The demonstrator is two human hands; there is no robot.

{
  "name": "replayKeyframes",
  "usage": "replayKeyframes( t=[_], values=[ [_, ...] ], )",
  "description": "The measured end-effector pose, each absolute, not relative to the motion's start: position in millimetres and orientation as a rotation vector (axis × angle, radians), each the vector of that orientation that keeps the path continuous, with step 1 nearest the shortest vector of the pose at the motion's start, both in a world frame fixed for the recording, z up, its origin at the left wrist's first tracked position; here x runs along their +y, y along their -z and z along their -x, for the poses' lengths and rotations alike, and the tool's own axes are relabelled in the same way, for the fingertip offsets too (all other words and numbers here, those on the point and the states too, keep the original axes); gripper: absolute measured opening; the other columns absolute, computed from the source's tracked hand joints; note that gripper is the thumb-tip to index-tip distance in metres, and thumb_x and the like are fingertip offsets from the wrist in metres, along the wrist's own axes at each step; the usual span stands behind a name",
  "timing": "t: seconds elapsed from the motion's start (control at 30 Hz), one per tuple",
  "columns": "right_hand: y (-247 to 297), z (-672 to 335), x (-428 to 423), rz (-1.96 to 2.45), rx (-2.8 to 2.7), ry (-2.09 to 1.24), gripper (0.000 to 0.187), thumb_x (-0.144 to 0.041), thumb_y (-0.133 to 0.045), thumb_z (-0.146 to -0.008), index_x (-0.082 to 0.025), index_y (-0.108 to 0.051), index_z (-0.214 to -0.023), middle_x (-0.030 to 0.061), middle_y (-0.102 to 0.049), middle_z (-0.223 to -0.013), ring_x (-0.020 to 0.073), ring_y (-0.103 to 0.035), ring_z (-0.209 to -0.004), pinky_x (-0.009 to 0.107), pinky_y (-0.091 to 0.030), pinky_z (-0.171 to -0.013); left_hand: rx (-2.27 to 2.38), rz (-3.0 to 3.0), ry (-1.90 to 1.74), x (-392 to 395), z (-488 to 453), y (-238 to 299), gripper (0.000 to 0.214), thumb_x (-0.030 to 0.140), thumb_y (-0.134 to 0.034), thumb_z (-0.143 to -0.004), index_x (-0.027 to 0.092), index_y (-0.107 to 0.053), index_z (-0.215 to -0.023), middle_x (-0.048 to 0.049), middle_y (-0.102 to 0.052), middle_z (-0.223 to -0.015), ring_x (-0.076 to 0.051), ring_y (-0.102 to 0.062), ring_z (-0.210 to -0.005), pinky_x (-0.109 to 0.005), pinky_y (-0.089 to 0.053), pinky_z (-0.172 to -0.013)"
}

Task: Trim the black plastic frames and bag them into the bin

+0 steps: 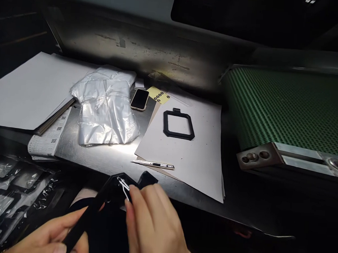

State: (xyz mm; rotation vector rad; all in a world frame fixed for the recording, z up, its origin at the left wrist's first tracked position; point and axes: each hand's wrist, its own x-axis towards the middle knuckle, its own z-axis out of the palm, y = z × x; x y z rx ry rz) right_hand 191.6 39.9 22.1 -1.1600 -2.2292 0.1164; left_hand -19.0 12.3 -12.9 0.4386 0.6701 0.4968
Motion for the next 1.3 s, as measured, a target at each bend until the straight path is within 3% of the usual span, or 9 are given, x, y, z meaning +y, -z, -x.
replayKeyframes(
  t=[0.17,0.33,0.53,0.67,0.8,0.87,1.03,1.17,1.3],
  values=[
    [37,-244,92,1.581,-1.864,-0.105,0.018,-0.024,-0.051,-0.08,-0.014,-0.055,-0.094,0.0037,-0.055,-0.076,0.0125,-0.048,-0.063,0.029,-0.043,-0.059,0.756,-0.572,-0.528,42,34,10,0.023,0.022,-0.046,-0.079,0.018,-0.059,-0.097,-0.0028,-0.059,-0.082,-0.02,-0.062,-0.074,-0.034,-0.037,-0.077],
    [106,-295,119,1.793,-1.701,-0.151,0.019,-0.031,-0.051,-0.08,-0.015,-0.055,-0.09,0.0034,-0.055,-0.09,0.0156,-0.052,-0.082,0.037,-0.042,-0.074,0.756,-0.601,-0.571,52,48,9,0.023,0.018,-0.037,-0.082,0.015,-0.059,-0.088,-0.0009,-0.053,-0.079,-0.017,-0.062,-0.063,-0.033,-0.04,-0.071],
    [80,-277,104,1.688,-1.618,-0.622,0.03,-0.034,-0.039,-0.086,-0.019,-0.049,-0.111,0.0067,-0.045,-0.12,0.0212,-0.046,-0.107,0.043,-0.038,-0.087,0.704,-0.646,-0.557,54,56,9,0.023,0.018,-0.035,-0.082,0.014,-0.058,-0.08,-0.0002,-0.055,-0.077,-0.013,-0.061,-0.053,-0.031,-0.043,-0.067],
    [44,-224,86,1.438,-1.65,-1.194,0.044,-0.046,-0.036,-0.083,-0.019,-0.043,-0.118,0.0076,-0.059,-0.103,0.0176,-0.059,-0.088,0.034,-0.048,-0.074,0.699,-0.698,-0.391,74,59,6,0.027,0.016,-0.036,-0.081,0.011,-0.057,-0.098,-0.0059,-0.062,-0.079,-0.013,-0.061,-0.047,-0.029,-0.045,-0.06],
    [39,-173,53,1.434,-1.538,-1.489,0.034,-0.043,-0.038,-0.084,-0.013,-0.048,-0.098,0.0068,-0.065,-0.075,0.0163,-0.064,-0.063,0.029,-0.052,-0.057,0.932,-0.757,-0.407,96,60,2,0.031,0.024,-0.042,-0.083,0.016,-0.049,-0.112,-0.0077,-0.066,-0.088,-0.015,-0.063,-0.061,-0.029,-0.049,-0.061],
    [42,-160,35,1.481,-1.474,-1.479,0.033,-0.04,-0.027,-0.089,-0.013,-0.043,-0.097,0.0084,-0.065,-0.08,0.0154,-0.064,-0.062,0.028,-0.052,-0.054,0.994,-0.769,-0.475,100,62,3,0.027,0.03,-0.045,-0.082,0.022,-0.049,-0.107,-0.0042,-0.066,-0.089,-0.014,-0.062,-0.069,-0.025,-0.05,-0.059],
    [56,-186,34,1.556,-1.62,-1.244,0.035,-0.043,-0.034,-0.086,-0.017,-0.055,-0.075,0.0017,-0.062,-0.068,0.0148,-0.06,-0.063,0.028,-0.048,-0.058,0.971,-0.844,-0.355,95,68,13,0.026,0.027,-0.041,-0.084,0.012,-0.055,-0.068,0.0073,-0.043,-0.032,-0.001,-0.033,-0.026,-0.012,-0.028,-0.034],
    [88,-235,77,1.698,-1.738,-0.772,0.027,-0.037,-0.049,-0.08,-0.017,-0.054,-0.097,0.0062,-0.052,-0.108,0.0204,-0.046,-0.103,0.044,-0.034,-0.089,0.807,-0.849,-0.173,96,59,17,0.027,0.028,-0.041,-0.083,0.012,-0.052,-0.063,0.0069,-0.041,-0.032,-0.002,-0.031,-0.022,-0.014,-0.018,-0.028],
    [120,-255,104,1.756,-1.914,-0.627,0.022,-0.034,-0.052,-0.079,-0.017,-0.056,-0.092,0.0047,-0.054,-0.103,0.0193,-0.048,-0.098,0.044,-0.035,-0.087,0.683,-0.859,-0.034,98,42,8,0.024,0.027,-0.038,-0.082,0.014,-0.049,-0.064,0.0052,-0.049,-0.038,-0.005,-0.038,-0.022,-0.014,-0.024,-0.025]
  ],
)
